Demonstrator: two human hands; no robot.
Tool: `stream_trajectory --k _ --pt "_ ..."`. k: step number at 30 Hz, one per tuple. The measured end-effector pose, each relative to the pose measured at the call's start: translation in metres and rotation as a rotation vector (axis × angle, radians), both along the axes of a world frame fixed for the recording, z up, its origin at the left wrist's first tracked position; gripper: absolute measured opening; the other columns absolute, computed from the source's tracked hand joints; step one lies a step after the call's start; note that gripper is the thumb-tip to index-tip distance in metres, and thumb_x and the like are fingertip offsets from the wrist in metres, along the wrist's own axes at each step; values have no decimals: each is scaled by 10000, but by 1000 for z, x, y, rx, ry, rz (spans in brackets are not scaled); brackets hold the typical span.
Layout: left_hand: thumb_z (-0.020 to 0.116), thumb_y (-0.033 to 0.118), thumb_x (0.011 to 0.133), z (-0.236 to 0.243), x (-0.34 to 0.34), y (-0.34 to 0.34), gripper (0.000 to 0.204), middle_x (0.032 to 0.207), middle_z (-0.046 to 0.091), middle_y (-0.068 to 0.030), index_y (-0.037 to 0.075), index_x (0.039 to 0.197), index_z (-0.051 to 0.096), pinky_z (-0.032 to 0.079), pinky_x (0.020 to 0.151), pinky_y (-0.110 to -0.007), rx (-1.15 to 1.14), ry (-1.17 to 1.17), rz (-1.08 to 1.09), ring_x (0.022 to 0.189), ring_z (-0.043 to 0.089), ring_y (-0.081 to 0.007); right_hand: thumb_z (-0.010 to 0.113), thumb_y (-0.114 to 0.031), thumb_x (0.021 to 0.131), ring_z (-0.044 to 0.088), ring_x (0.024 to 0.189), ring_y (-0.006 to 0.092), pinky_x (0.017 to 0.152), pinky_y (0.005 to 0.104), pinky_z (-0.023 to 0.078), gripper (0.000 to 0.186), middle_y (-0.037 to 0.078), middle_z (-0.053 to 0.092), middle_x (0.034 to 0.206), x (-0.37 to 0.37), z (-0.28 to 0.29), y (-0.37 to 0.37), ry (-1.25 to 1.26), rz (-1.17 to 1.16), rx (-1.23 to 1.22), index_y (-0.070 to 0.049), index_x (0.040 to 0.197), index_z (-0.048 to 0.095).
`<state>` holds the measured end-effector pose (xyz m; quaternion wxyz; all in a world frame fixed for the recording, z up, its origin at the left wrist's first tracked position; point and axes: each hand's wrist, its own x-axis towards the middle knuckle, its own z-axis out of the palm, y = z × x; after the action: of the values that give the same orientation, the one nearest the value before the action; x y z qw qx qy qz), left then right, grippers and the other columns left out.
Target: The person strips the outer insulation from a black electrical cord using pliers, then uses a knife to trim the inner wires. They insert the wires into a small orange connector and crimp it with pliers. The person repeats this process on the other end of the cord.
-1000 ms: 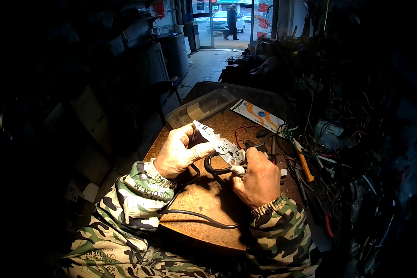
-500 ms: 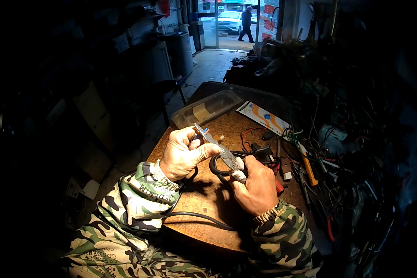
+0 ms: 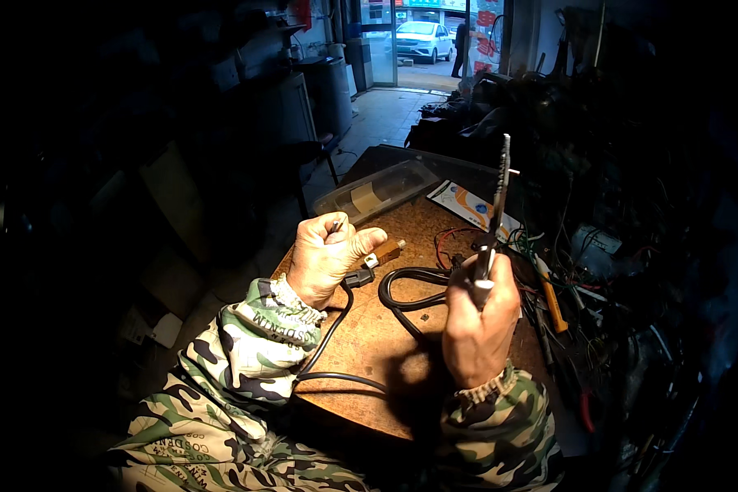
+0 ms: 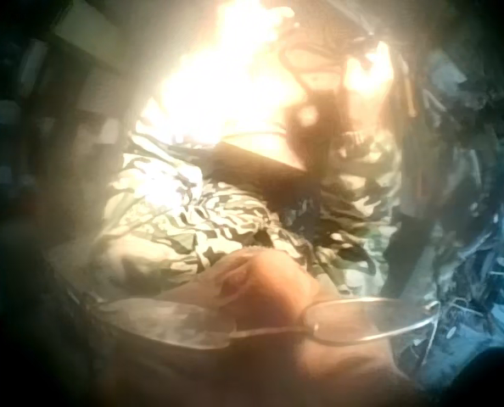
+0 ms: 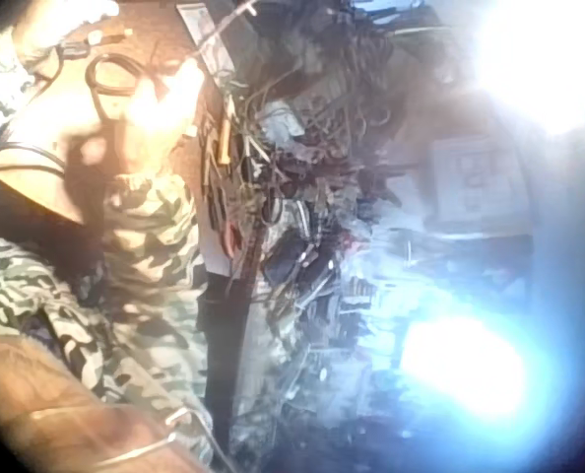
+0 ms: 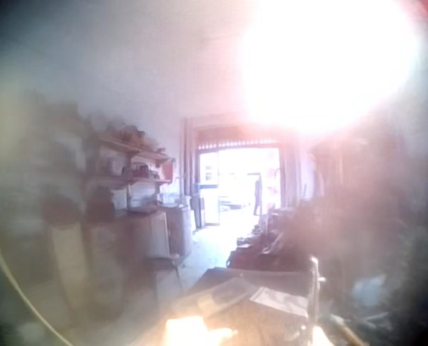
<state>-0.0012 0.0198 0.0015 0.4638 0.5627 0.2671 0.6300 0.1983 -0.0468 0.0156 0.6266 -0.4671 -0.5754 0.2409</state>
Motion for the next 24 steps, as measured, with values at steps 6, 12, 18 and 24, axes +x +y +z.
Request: stream_trajectory --k 6,12,18,24 --pt "797 80 838 6 3 -2 350 688 495 60 154 795 458 408 533 -192 -173 87 -52 577 495 -37 619 -140 843 523 662 177 634 346 434 190 80 569 732 40 -23 23 -90 -151 -224 26 911 555" --pt "666 138 905 4 -3 -6 259 770 503 29 52 1115 542 360 536 -204 -317 8 -173 604 449 -47 653 -135 826 573 677 223 660 384 468 241 119 595 767 23 -15 14 -266 -175 -246 40 970 569" --pt "487 98 944 2 2 -3 357 892 592 -53 26 1292 516 398 597 -210 -332 -161 -297 665 481 -77 686 -150 833 646 822 351 762 450 502 331 185 642 915 27 -31 18 -478 -267 -75 50 1080 594" --pt "551 173 1016 -9 -2 6 385 1057 667 -146 -38 1334 498 559 780 -258 -292 -114 -391 859 668 -161 707 -119 803 643 579 347 553 420 491 169 188 614 642 24 -20 12 -533 -189 -70 16 863 625"
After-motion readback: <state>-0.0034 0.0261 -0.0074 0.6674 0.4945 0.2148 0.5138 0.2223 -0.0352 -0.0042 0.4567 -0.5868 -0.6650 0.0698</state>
